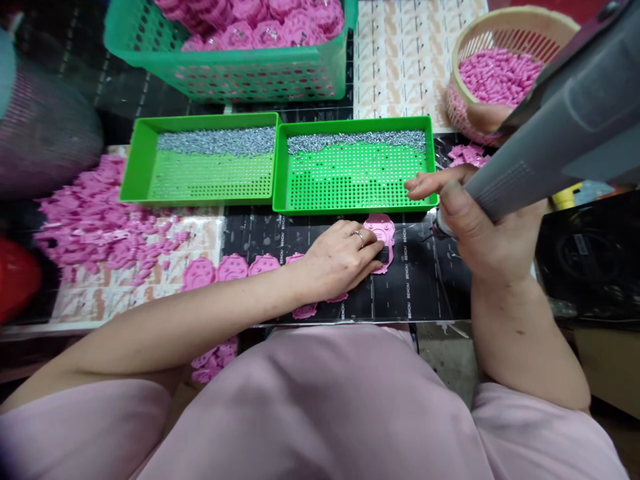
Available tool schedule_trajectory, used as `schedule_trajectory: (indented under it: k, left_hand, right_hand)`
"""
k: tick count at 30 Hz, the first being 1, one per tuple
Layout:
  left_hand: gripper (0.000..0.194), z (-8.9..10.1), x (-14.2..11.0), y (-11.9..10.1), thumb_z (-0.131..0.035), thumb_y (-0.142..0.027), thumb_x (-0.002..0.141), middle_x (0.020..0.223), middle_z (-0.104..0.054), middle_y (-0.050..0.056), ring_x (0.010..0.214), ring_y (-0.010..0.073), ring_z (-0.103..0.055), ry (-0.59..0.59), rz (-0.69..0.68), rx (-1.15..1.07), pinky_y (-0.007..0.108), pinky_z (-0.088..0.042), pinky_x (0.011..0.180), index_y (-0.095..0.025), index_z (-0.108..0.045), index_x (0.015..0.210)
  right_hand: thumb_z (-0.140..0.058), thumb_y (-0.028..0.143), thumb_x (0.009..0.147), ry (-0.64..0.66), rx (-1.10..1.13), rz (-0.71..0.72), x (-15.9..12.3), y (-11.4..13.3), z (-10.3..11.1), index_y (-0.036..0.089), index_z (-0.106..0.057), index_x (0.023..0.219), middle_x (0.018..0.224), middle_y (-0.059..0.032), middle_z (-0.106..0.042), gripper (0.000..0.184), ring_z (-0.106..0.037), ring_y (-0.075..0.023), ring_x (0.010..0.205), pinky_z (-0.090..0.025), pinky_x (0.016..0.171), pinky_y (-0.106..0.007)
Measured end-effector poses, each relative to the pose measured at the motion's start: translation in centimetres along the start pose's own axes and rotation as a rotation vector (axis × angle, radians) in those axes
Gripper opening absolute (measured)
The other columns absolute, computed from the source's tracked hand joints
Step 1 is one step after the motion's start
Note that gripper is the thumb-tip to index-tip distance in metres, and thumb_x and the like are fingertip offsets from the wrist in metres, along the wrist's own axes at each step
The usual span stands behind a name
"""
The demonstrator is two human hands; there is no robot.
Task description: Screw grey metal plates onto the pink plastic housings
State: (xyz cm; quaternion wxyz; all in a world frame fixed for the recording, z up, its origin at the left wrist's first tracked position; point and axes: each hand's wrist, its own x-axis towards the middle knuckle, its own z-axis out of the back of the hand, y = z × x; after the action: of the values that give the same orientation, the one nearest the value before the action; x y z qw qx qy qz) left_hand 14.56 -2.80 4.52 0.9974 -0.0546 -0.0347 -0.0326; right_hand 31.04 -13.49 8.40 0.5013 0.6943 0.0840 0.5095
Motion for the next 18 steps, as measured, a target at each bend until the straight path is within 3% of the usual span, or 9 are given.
schedule_trajectory:
  k: [7, 14, 16, 18]
  left_hand:
    - [0.024, -0.14, 0.06, -0.11, -0.051, -0.026, 0.095, 0.093, -0.068, 0.011, 0.089, 0.0233, -0.060, -0.014, -0.026, 0.029, 0.034, -0.041, 0.072, -0.009, -0.065, 0.104]
    - [0.024, -0.38, 0.14, -0.35, -0.050, -0.025, 0.095, 0.086, -0.066, 0.012, 0.084, 0.0232, -0.059, -0.019, -0.019, 0.017, 0.035, -0.042, 0.071, -0.008, -0.066, 0.098]
    - [0.023, -0.31, 0.17, -0.43, -0.048, -0.024, 0.096, 0.085, -0.066, 0.012, 0.084, 0.0231, -0.058, -0.014, -0.008, 0.007, 0.035, -0.043, 0.071, -0.008, -0.066, 0.095]
    - [0.022, -0.17, 0.22, -0.46, -0.047, -0.022, 0.095, 0.086, -0.066, 0.012, 0.084, 0.0229, -0.058, 0.007, -0.011, -0.005, 0.034, -0.044, 0.072, -0.009, -0.065, 0.093]
  right_hand:
    - [-0.070, 0.037, 0.083, -0.006, -0.001, 0.012, 0.03, -0.26, 0.02, 0.035, -0.065, 0.114, 0.065, 0.0075, -0.061, 0.031, -0.070, -0.0159, 0.074, -0.063, 0.072, -0.037]
    - [-0.066, 0.043, 0.085, -0.059, -0.009, -0.082, -0.23, 0.22, -0.25, 0.034, -0.066, 0.114, 0.072, 0.0053, -0.066, 0.031, -0.070, -0.0149, 0.074, -0.058, 0.060, -0.029]
    - [-0.067, 0.043, 0.084, -0.086, 0.024, -0.104, 0.00, 0.43, -0.41, 0.033, -0.067, 0.112, 0.067, 0.0063, -0.065, 0.029, -0.067, -0.0132, 0.063, -0.059, 0.058, -0.029]
    - [-0.069, 0.041, 0.082, -0.135, 0.072, -0.139, 0.53, 0.59, -0.33, 0.032, -0.068, 0.109, 0.057, 0.0085, -0.059, 0.028, -0.058, -0.0099, 0.046, -0.053, 0.045, -0.025]
